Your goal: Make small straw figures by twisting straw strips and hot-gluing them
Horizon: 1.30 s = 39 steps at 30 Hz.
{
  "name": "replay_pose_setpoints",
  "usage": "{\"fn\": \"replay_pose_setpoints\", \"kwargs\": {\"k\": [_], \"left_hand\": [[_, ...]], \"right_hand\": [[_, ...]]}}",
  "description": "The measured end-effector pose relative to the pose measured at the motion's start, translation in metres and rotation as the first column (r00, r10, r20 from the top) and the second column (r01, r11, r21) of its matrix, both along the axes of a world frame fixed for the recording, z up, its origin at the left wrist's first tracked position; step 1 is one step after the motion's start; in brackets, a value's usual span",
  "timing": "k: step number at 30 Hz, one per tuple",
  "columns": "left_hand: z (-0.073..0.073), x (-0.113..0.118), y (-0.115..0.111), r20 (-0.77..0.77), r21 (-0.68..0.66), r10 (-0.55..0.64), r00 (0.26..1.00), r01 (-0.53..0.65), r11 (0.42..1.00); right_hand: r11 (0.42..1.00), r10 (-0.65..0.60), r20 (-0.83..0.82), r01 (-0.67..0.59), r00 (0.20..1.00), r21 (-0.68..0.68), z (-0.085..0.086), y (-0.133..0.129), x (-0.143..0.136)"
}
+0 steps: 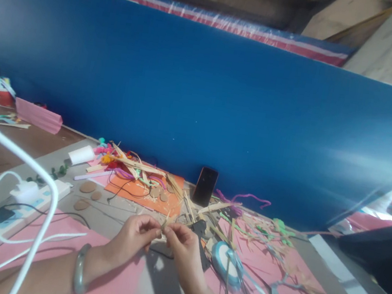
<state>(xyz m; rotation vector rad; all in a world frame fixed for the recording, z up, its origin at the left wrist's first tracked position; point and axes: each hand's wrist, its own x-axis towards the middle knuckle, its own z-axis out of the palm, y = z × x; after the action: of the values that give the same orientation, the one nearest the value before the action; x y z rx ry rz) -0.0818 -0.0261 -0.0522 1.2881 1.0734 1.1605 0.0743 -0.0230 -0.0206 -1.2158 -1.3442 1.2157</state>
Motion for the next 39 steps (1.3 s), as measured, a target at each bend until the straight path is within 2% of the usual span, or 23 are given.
{"fn": "replay_pose_setpoints", "kwargs": {"k": [7,14,27,30,32,34,35,36,37,39], "left_hand": [[-0.004,-0.001,0.002,0.054,-0.061,-0.042,0.998,0.045,0.997],[-0.006,0.0,0.004,0.055,-0.073,-0.035,0.998,0.039,0.997],[0.007,-0.001,-0.002,0.039,-0.075,-0.018,0.999,0.021,0.997],[0.003,-0.001,0.0,0.056,-0.056,-0.011,0.998,0.014,0.998],[-0.005,-0.001,0.005,0.093,-0.071,0.002,0.996,0.005,0.997],[-0.015,-0.001,0.011,0.142,-0.095,0.023,0.99,-0.01,0.995],[-0.019,-0.001,0.014,0.167,-0.093,0.045,0.985,-0.03,0.995],[-0.023,-0.001,0.017,0.2,-0.085,0.07,0.977,-0.054,0.995],[-0.025,-0.001,0.019,0.217,-0.092,0.081,0.973,-0.062,0.994],[-0.026,-0.003,0.023,0.234,-0.115,0.105,0.966,-0.08,0.99]], "right_hand": [[1.0,0.012,0.005,-0.012,1.0,0.024,-0.001,0.0,0.002],[1.0,0.019,-0.041,-0.018,0.999,0.015,0.001,0.001,0.0],[1.0,-0.003,0.001,0.003,1.0,0.007,0.002,-0.001,-0.002],[0.999,0.021,0.058,-0.023,0.998,0.035,0.005,0.003,0.003],[0.994,0.026,0.169,-0.043,0.985,0.101,0.012,0.008,0.013],[0.98,-0.006,0.377,-0.069,0.926,0.186,0.022,0.014,0.028],[0.97,-0.032,0.525,-0.1,0.851,0.22,0.028,0.018,0.036],[0.963,-0.075,0.684,-0.126,0.726,0.239,0.034,0.021,0.044],[0.961,-0.126,0.814,-0.134,0.567,0.242,0.039,0.023,0.05],[0.973,-0.158,0.955,-0.124,0.252,0.193,0.044,0.027,0.06]]}}
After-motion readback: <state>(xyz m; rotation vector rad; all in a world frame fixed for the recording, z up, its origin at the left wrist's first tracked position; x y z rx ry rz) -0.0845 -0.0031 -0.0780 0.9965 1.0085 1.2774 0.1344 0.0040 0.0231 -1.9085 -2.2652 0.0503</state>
